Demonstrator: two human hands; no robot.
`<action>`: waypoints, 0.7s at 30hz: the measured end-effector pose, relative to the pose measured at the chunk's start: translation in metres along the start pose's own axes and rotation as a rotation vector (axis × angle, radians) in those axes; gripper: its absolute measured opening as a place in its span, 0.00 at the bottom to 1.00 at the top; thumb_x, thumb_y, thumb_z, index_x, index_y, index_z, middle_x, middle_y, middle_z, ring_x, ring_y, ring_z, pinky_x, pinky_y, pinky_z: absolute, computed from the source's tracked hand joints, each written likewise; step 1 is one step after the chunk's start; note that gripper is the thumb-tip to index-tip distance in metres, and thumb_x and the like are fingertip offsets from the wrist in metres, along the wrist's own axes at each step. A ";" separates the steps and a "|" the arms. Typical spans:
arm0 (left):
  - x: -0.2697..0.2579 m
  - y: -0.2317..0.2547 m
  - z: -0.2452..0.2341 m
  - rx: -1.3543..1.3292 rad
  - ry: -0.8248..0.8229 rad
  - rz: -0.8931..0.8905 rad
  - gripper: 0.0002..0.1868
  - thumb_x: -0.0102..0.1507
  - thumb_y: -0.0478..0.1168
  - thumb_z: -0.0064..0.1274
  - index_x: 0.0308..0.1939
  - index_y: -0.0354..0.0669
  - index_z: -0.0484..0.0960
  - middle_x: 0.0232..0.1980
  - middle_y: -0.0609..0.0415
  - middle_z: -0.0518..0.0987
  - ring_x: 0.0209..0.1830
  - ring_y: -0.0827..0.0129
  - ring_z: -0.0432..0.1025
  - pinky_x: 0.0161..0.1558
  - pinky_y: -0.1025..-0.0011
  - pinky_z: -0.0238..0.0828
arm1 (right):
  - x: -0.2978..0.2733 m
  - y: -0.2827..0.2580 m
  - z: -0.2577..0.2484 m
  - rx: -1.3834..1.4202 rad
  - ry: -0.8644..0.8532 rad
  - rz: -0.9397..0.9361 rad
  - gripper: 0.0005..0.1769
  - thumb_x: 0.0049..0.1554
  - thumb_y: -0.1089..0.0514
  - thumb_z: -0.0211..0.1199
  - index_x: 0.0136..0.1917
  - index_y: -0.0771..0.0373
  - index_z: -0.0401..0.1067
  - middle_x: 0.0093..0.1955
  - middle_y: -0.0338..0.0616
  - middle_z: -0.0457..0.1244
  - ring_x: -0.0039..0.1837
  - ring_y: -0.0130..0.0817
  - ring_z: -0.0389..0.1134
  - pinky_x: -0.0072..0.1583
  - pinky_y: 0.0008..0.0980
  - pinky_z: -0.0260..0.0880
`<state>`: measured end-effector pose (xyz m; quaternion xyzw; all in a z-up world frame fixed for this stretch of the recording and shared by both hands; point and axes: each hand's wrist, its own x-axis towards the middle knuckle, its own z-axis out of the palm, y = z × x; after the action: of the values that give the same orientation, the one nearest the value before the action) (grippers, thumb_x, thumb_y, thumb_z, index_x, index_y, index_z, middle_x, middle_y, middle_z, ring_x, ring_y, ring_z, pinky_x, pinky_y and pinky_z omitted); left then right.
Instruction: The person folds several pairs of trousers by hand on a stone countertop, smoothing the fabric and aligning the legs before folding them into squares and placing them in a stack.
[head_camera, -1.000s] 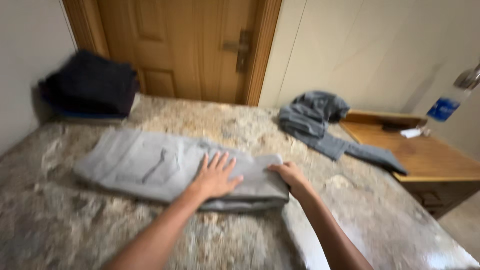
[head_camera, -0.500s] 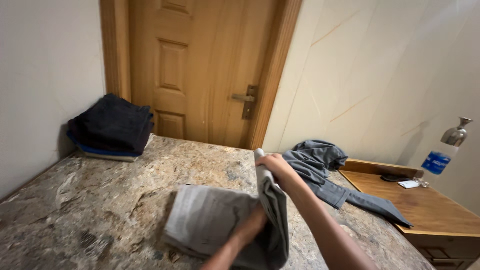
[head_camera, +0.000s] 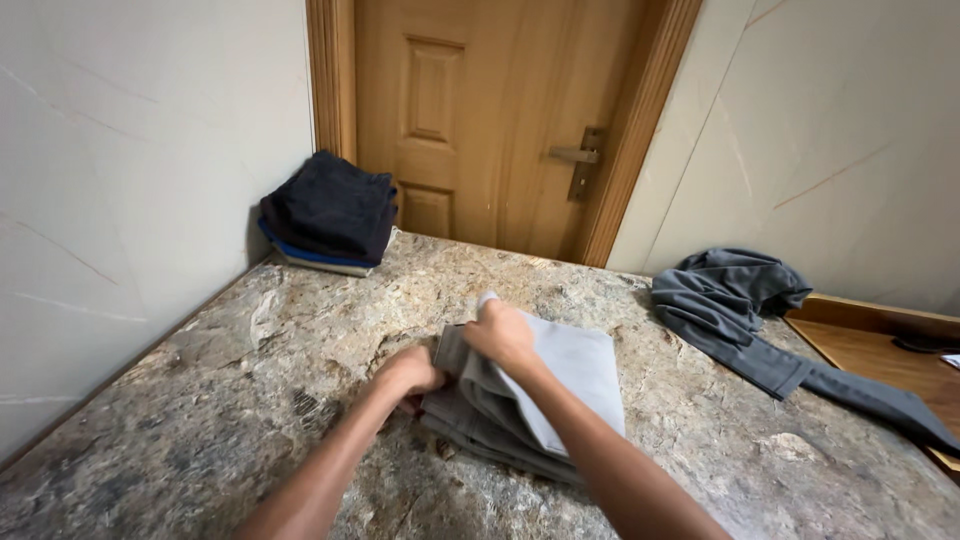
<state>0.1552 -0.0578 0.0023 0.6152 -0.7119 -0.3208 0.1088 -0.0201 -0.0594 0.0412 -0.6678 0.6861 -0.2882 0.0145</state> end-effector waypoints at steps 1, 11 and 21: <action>0.011 -0.005 0.005 -0.112 -0.023 0.010 0.15 0.62 0.40 0.53 0.48 0.35 0.82 0.44 0.44 0.85 0.37 0.59 0.83 0.34 0.65 0.84 | -0.003 -0.007 0.006 -0.019 -0.021 -0.021 0.18 0.48 0.53 0.63 0.46 0.69 0.74 0.47 0.65 0.70 0.52 0.59 0.73 0.54 0.52 0.72; 0.008 -0.023 0.003 -0.541 -0.074 -0.044 0.15 0.65 0.40 0.43 0.39 0.33 0.82 0.35 0.41 0.86 0.27 0.60 0.81 0.32 0.62 0.82 | -0.062 -0.017 0.020 0.211 -0.262 -0.155 0.24 0.57 0.49 0.56 0.58 0.64 0.79 0.48 0.57 0.72 0.49 0.53 0.75 0.54 0.46 0.75; -0.003 -0.013 0.007 -0.423 -0.045 0.042 0.20 0.61 0.49 0.60 0.41 0.30 0.84 0.38 0.42 0.85 0.32 0.61 0.80 0.34 0.60 0.82 | -0.163 -0.007 -0.031 -0.205 -0.072 -0.443 0.39 0.51 0.44 0.67 0.70 0.63 0.62 0.68 0.49 0.61 0.69 0.48 0.62 0.66 0.49 0.62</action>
<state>0.1624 -0.0536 -0.0096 0.5563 -0.6437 -0.4742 0.2263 -0.0093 0.1033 0.0107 -0.8097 0.5477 -0.1893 -0.0924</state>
